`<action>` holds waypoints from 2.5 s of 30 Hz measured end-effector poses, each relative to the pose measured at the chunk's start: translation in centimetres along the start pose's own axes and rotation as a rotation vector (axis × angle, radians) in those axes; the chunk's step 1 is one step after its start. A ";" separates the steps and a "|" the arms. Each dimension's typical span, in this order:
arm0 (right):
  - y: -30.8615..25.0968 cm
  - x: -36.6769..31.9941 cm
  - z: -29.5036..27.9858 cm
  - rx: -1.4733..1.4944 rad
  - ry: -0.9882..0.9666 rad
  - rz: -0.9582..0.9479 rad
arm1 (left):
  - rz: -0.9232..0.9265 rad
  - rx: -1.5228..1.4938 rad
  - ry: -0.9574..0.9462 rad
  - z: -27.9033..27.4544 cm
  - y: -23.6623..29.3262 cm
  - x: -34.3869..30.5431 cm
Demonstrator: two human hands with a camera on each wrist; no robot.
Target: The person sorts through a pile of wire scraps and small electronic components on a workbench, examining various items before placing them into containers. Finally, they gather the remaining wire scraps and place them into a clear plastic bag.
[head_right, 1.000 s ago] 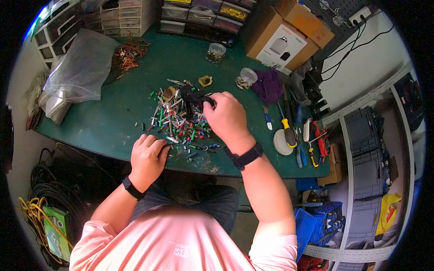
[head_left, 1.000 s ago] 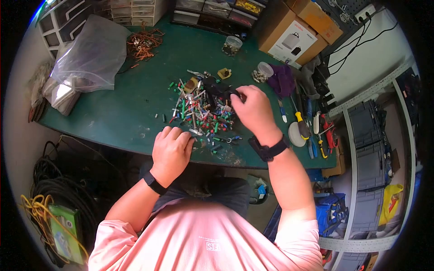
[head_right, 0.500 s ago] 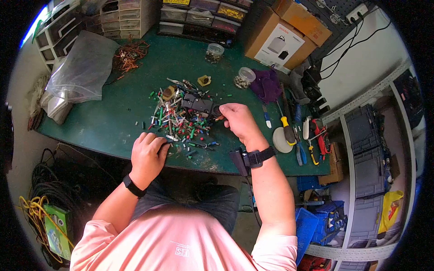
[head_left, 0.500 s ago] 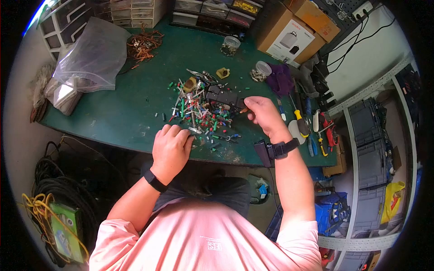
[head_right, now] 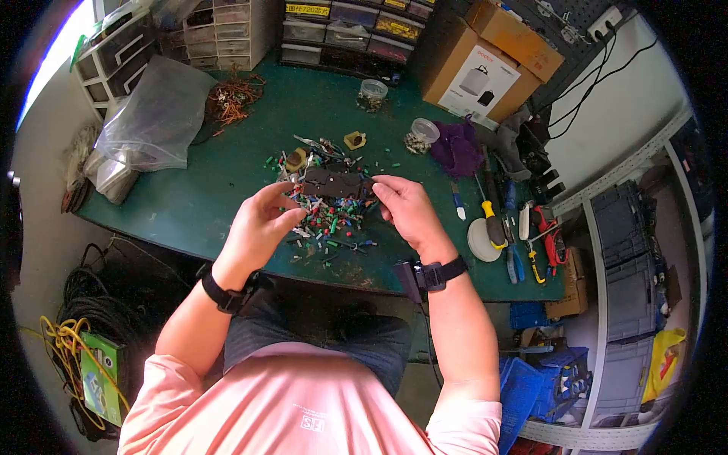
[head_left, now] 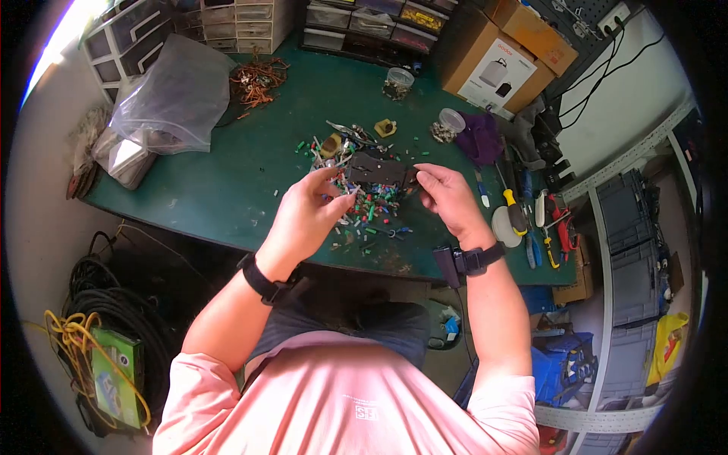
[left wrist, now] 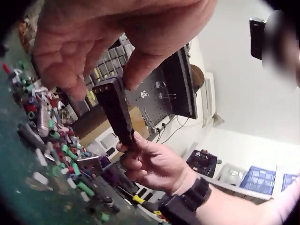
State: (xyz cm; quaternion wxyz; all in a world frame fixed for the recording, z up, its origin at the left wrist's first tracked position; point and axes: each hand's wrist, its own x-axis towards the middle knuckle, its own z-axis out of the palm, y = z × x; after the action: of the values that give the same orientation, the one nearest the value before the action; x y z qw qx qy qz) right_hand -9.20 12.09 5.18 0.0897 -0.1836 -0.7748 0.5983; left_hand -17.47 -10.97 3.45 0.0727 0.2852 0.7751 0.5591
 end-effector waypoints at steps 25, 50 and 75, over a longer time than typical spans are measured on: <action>-0.5 1.1 0.5 0.290 -0.180 0.273 | -0.270 -0.929 -0.086 2.1 -0.8 3.2; -2.2 0.9 3.0 -0.235 -0.006 -0.363 | -0.314 -1.001 -0.018 -0.1 -1.6 3.8; -1.7 -1.0 1.3 0.355 -0.277 0.058 | -0.209 -1.097 -0.212 0.4 -0.4 2.7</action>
State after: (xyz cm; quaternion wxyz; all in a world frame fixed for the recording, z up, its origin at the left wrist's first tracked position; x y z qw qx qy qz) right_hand -9.07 10.16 6.53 -0.0038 -0.1034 -0.6567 0.7470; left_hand -19.70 -9.30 3.54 0.3426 0.1820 0.3840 0.8379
